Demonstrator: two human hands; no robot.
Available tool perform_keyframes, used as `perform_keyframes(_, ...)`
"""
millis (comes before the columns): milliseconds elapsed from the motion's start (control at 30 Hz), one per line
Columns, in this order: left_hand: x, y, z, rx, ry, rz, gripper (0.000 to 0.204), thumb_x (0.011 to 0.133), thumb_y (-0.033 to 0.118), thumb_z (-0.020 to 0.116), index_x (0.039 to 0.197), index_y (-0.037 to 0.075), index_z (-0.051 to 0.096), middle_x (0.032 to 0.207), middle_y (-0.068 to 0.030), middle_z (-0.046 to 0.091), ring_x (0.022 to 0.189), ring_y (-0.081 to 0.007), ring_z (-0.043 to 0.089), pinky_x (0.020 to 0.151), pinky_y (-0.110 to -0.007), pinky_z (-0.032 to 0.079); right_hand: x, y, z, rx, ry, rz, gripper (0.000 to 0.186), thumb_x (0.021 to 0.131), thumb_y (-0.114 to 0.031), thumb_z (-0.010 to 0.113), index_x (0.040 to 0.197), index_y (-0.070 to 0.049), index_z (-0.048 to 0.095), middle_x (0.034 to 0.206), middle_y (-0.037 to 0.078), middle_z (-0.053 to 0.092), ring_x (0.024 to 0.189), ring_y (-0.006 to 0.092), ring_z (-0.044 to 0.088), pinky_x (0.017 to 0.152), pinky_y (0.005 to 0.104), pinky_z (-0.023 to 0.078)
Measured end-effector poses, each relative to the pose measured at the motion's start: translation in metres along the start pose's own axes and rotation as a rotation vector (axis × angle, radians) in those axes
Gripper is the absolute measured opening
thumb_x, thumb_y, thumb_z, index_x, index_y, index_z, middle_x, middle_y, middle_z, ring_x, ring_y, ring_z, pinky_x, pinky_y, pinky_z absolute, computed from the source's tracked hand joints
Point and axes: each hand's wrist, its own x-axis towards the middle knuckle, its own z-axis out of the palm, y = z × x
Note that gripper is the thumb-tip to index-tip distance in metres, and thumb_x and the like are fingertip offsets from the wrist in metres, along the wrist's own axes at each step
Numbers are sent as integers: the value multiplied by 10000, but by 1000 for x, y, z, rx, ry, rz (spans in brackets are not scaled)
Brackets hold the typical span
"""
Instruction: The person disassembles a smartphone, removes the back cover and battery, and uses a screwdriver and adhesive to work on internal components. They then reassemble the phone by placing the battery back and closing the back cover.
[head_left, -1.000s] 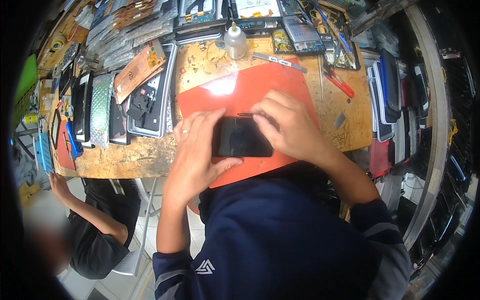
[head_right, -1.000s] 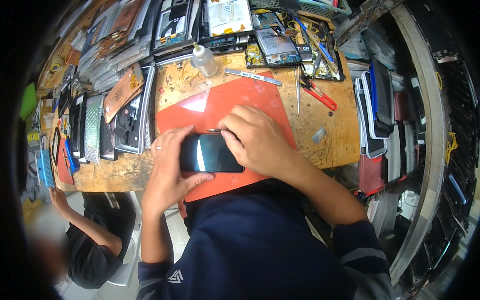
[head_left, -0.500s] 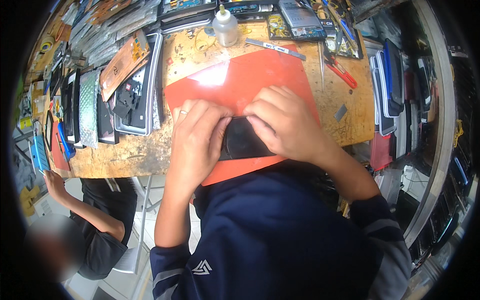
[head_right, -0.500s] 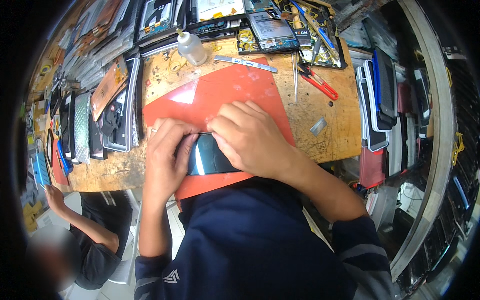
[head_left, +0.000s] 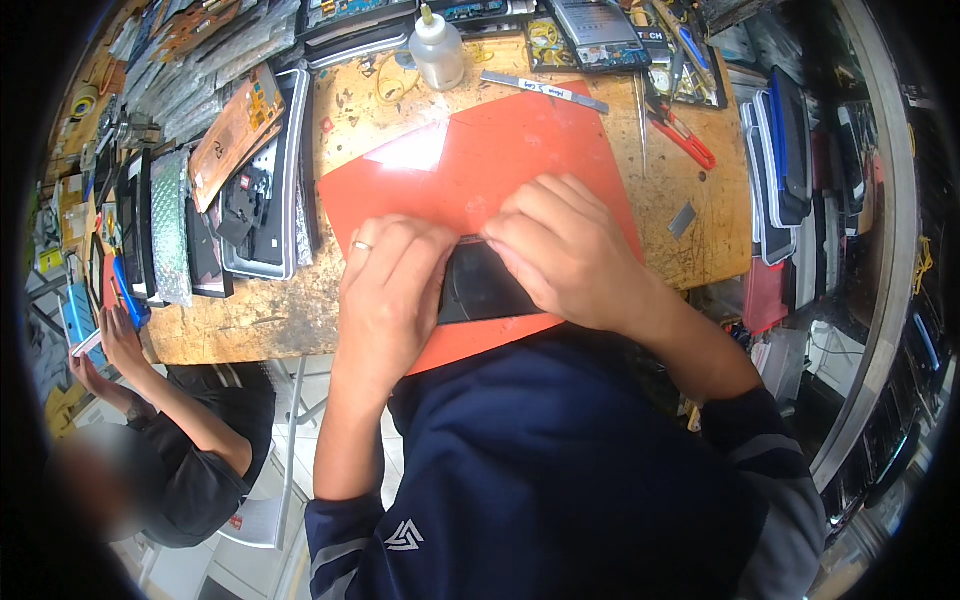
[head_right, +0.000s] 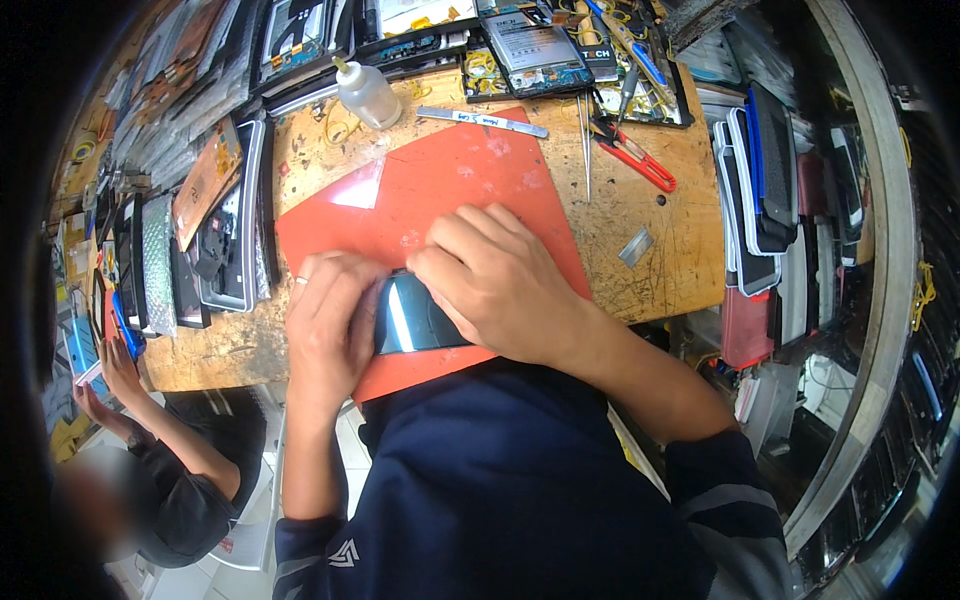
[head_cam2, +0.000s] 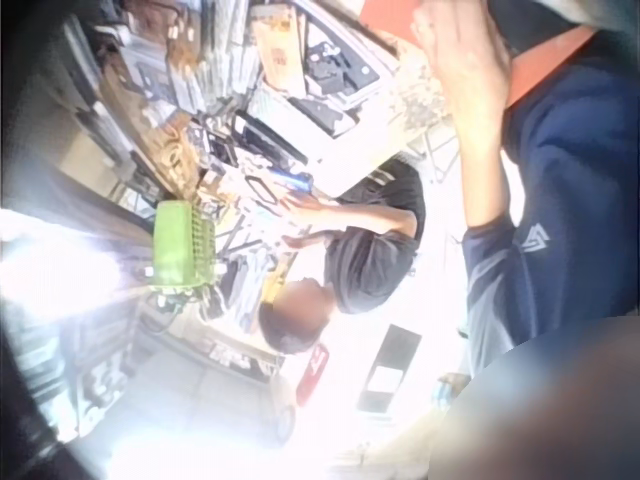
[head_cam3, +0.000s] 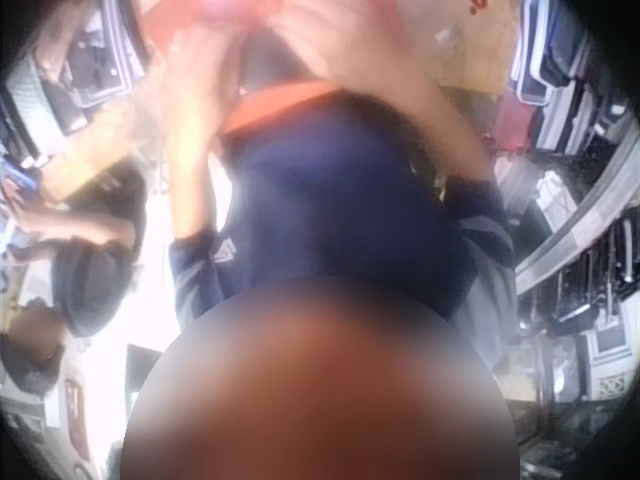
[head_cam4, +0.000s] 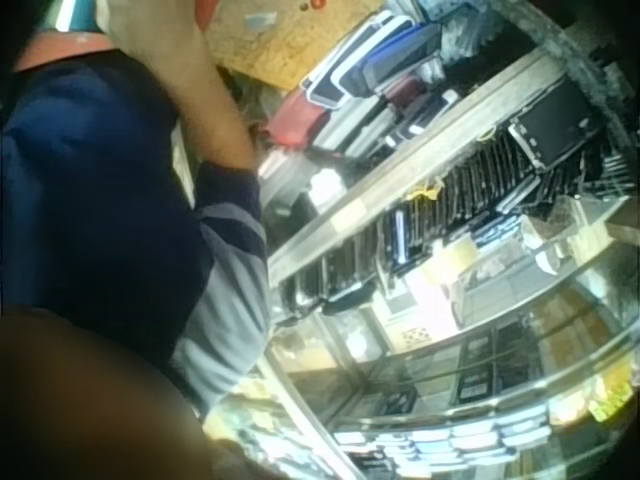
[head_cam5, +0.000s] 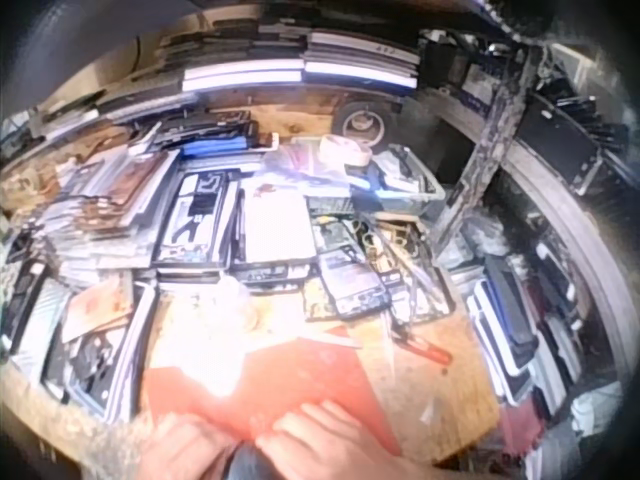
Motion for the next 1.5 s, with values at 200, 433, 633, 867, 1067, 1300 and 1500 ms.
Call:
perform_keyframes(200, -4, 0, -1, 20, -12, 45, 322, 784, -72, 773, 1090, 17, 731, 1019, -123, 681, 1004, -330, 672, 885, -439, 550, -3, -6, -2, -96, -1, -20, 149, 886, -103, 685, 1020, -41, 701, 960, 93, 587, 902, 295, 600, 820, 426, 489)
perform_keyframes(433, -3, -2, 0, 17, -24, 9, 343, 788, -89, 763, 1116, 5, 723, 1016, -131, 663, 982, -334, 663, 870, -441, 548, 2, -8, 1, -92, -13, 4, 58, 858, -72, 662, 910, -57, 644, 935, 94, 568, 887, 289, 597, 790, 421, 496)
perform_keyframes(633, -3, 0, -1, 9, -30, -20, 301, 820, -86, 756, 1107, 1, 724, 996, -132, 651, 967, -341, 647, 865, -444, 531, 6, -8, -3, -41, -8, 19, 117, 850, -20, 783, 938, -11, 708, 920, 115, 624, 829, 319, 623, 724, 426, 515)
perform_keyframes(867, 3, 1, -1, 7, -17, -42, 210, 876, -81, 744, 1068, -1, 719, 984, -146, 648, 943, -360, 627, 843, -450, 517, 15, -3, -7, 8, -64, 39, 102, 876, -40, 773, 949, -15, 705, 905, 113, 608, 820, 327, 613, 722, 435, 520)
perform_keyframes(1067, 3, 2, 0, 4, -9, -53, 193, 882, -85, 738, 1058, -7, 718, 981, -153, 647, 941, -367, 625, 839, -456, 518, 15, -2, -5, 27, -49, 10, 106, 871, -46, 775, 946, -22, 703, 892, 111, 599, 810, 321, 608, 704, 434, 516)
perform_keyframes(1300, -1, -2, 2, -6, 27, -66, 185, 877, -102, 725, 1041, -16, 718, 969, -152, 644, 938, -356, 627, 838, -449, 519, 17, -1, 3, 29, -31, -19, 104, 869, -49, 775, 934, -30, 696, 893, 106, 591, 821, 317, 611, 702, 437, 519)
perform_keyframes(1500, -5, -5, -2, 7, 43, -66, 182, 875, -102, 725, 1037, -21, 718, 962, -152, 638, 927, -356, 627, 834, -445, 519, 21, -3, 10, 40, -32, -24, 85, 881, -51, 761, 931, -31, 695, 907, 106, 599, 836, 319, 617, 708, 439, 526)
